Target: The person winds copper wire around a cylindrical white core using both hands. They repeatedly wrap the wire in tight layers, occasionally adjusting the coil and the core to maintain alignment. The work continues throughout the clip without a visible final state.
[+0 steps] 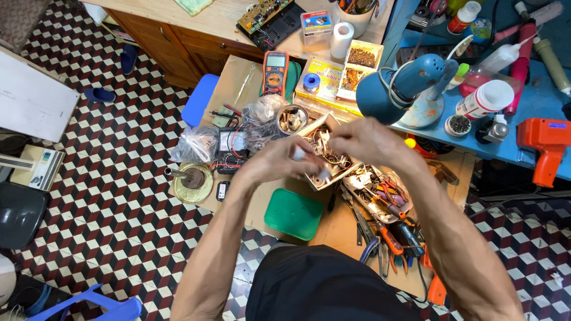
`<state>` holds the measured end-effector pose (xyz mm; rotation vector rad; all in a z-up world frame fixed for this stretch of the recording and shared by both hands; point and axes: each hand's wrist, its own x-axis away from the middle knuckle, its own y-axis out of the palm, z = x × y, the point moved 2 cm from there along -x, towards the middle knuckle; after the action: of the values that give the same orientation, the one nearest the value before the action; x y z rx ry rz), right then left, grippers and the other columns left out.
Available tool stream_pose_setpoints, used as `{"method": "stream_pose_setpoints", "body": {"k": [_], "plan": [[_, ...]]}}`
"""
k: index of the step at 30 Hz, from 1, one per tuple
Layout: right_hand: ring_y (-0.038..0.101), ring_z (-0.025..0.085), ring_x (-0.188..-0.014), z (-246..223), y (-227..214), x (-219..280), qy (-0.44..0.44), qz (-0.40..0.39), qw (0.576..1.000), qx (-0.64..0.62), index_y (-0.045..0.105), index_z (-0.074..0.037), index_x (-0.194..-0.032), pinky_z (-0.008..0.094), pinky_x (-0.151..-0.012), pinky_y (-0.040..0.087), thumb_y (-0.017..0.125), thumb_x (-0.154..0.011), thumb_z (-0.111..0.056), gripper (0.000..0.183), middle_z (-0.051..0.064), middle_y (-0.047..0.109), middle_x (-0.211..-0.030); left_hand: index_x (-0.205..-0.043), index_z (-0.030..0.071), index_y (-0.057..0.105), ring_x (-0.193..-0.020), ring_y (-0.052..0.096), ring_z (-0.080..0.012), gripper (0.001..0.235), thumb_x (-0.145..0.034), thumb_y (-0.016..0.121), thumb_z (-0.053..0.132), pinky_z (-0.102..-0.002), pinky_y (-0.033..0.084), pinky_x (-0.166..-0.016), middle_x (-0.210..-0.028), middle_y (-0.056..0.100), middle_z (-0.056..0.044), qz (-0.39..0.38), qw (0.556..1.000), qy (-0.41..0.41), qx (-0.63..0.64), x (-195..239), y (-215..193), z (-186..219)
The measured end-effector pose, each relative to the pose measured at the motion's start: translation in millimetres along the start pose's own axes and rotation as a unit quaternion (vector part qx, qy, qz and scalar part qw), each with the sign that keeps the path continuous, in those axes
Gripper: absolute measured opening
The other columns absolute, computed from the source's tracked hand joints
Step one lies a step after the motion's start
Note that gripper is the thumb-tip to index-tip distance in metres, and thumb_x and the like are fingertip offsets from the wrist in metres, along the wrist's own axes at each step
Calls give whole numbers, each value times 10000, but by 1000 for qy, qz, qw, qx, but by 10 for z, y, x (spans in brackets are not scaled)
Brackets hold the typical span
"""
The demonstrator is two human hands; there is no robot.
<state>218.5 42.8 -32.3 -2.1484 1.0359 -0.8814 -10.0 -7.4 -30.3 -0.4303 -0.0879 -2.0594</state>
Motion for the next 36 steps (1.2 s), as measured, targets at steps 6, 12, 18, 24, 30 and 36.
{"method": "stream_pose_setpoints", "body": {"k": [6,12,18,24,30,36], "plan": [[716,137,-849,79,366,-40,-53,-62,996,-40,830,-136,-980,335,-808,545,603,-925,-323,299,39,803,-907,-1268,9,612,-959,757,-167,541,-853,805,297,-311,664,-779,-1121,722,-58,110,960,111,233,-103,-69,-121],[711,154,-825,289,185,-158,12,-5,999,-46,794,-107,-1088,350,-776,554,658,-916,-299,292,75,798,-929,-1259,-10,667,-903,725,-162,528,-842,829,272,-308,629,-752,-1089,730,-131,-9,998,45,51,-40,7,-310],[714,170,-882,245,656,-11,-75,-49,992,-92,776,-66,-1093,353,-818,548,618,-954,-297,312,71,784,-971,-1235,29,621,-920,736,-162,495,-840,808,262,-303,642,-767,-1113,713,-100,127,966,77,211,-178,63,-436],[740,301,-861,351,487,-93,-61,2,998,26,767,-102,-1080,441,-801,554,634,-908,-358,336,116,783,-946,-1206,55,656,-976,731,-168,418,-849,804,214,-309,602,-849,-1118,751,-97,-51,994,52,80,-20,177,-686],[733,316,-904,334,1061,147,23,-42,998,45,769,-137,-1117,449,-853,546,586,-966,-382,341,137,771,-996,-1121,18,644,-992,710,-222,382,-837,838,186,-363,584,-825,-1231,687,-143,234,968,92,-2,-283,313,-852],[748,297,-932,598,902,-82,-16,34,997,-66,733,-135,-1157,431,-840,569,602,-932,-378,356,129,762,-1039,-1240,63,611,-1000,731,-179,445,-854,783,203,-348,629,-857,-1159,710,-103,41,966,44,253,-102,306,-878]]}}
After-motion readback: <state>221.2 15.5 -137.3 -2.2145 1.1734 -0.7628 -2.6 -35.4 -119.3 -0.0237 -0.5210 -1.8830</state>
